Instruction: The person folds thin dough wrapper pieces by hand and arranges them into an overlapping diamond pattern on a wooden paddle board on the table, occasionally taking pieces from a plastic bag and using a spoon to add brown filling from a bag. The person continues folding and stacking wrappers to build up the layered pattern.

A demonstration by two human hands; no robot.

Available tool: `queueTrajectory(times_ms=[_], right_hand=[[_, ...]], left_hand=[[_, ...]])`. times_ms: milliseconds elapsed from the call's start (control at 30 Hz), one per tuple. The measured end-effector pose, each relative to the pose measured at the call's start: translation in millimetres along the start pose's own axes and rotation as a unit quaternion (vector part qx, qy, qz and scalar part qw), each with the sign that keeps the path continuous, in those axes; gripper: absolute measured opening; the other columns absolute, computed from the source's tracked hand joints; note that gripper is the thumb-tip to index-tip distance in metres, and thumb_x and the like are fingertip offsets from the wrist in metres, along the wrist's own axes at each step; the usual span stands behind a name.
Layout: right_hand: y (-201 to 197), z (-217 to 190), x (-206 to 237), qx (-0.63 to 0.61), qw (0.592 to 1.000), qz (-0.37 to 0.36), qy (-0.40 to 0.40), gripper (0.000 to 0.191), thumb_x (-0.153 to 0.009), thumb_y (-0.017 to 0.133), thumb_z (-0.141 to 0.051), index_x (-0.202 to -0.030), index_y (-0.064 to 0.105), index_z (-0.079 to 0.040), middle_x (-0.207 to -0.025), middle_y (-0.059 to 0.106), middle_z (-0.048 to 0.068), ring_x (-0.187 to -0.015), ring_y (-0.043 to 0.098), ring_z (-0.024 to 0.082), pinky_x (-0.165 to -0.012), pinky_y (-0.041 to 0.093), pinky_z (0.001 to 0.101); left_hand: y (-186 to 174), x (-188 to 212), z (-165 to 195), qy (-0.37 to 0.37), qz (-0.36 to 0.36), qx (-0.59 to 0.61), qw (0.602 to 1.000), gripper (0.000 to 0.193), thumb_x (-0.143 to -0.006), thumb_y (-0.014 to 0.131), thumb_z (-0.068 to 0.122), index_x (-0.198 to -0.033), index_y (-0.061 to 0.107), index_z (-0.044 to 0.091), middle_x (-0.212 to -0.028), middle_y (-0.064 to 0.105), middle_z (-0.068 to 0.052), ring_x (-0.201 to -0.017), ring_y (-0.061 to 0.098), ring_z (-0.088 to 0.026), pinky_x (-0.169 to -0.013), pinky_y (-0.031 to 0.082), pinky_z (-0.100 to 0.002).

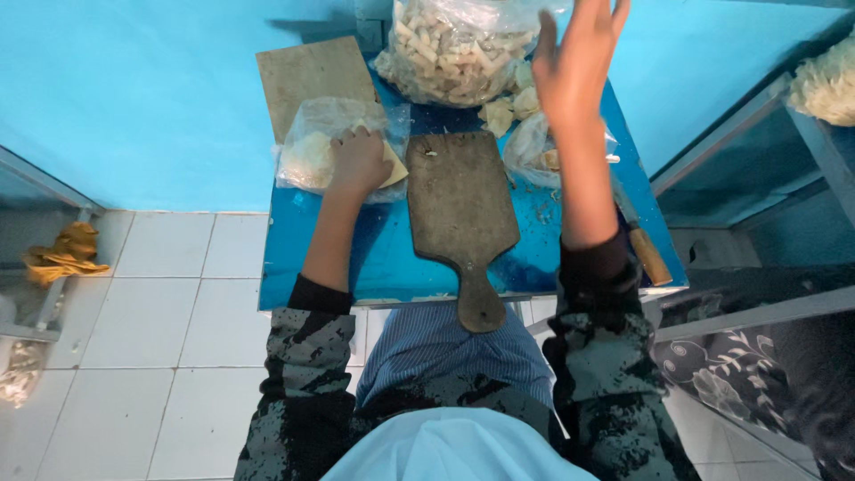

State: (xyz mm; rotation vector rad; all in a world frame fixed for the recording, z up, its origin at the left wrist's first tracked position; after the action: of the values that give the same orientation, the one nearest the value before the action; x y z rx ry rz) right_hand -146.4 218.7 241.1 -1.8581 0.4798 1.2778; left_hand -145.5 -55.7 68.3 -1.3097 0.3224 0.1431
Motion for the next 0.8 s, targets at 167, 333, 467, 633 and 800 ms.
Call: queueTrajectory(times_ms=[167,333,467,633,800], right_hand=[[5.5,-34.1,52.1,-0.083,0.995,-0.013,-0.044,0.060,-0.094,0.073,0.004,-0.146,0.045,0.000,-0.136,0.065,0.023,-0.130,0.053,0.044,-0.114,0.036,0.0492],[31.8,-41.5,102.0,-0.257,0.959,-0.114,0.045,0.051,-0.094,0.071,0.008,-0.139,0.051,-0.006,-0.111,0.075,0.009,-0.110,0.075,0.023,-0.098,0.056,0.0382],[48.5,-52.0,128.4,-0.290,0.944,-0.152,0.026,0.050,-0.094,0.070,0.009,-0.137,0.050,-0.007,-0.110,0.074,0.010,-0.106,0.075,0.021,-0.091,0.058,0.0350],[72.9,-54.3,150.4,-0.374,0.900,-0.214,0.066,0.052,-0.094,0.069,0.010,-0.139,0.050,-0.007,-0.110,0.072,0.011,-0.107,0.075,0.020,-0.091,0.059,0.0325],[80.9,-55.7,153.5,-0.430,0.871,-0.214,0.109,0.061,-0.093,0.077,0.006,-0.143,0.046,-0.009,-0.119,0.073,0.011,-0.109,0.074,0.020,-0.093,0.061,0.0324]], left_hand=[[-9.8,-0.3,5.6,0.019,0.047,0.000,0.999,0.048,-0.064,0.078,0.024,-0.104,0.067,0.000,-0.109,0.065,-0.025,-0.112,0.058,-0.049,-0.089,0.041,-0.065],[-30.7,0.5,-4.3,0.042,0.144,0.165,0.975,0.016,-0.076,0.066,0.002,-0.092,0.068,0.001,-0.087,0.068,-0.023,-0.090,0.065,-0.045,-0.080,0.050,-0.055],[-39.1,6.5,0.9,0.089,0.184,0.161,0.966,0.011,-0.072,0.067,-0.002,-0.082,0.068,0.001,-0.087,0.068,-0.024,-0.091,0.065,-0.045,-0.080,0.051,-0.054],[-52.7,16.8,1.8,0.079,0.216,0.198,0.953,0.012,-0.078,0.073,0.003,-0.089,0.068,0.000,-0.088,0.069,-0.023,-0.083,0.067,-0.043,-0.074,0.053,-0.051],[-53.2,16.3,13.3,0.063,0.214,0.365,0.904,0.014,-0.087,0.073,0.005,-0.096,0.065,-0.001,-0.087,0.072,-0.016,-0.074,0.073,-0.029,-0.067,0.058,-0.038]])
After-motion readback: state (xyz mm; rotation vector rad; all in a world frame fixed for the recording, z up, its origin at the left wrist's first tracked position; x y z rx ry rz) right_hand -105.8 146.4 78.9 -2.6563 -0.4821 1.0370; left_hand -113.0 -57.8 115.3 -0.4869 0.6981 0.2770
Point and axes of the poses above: each hand's wrist, its own x-axis away from the middle knuckle, its own y-axis out of the palm, z = x × y, the point moved 10 cm from there along -x, towards the middle knuckle
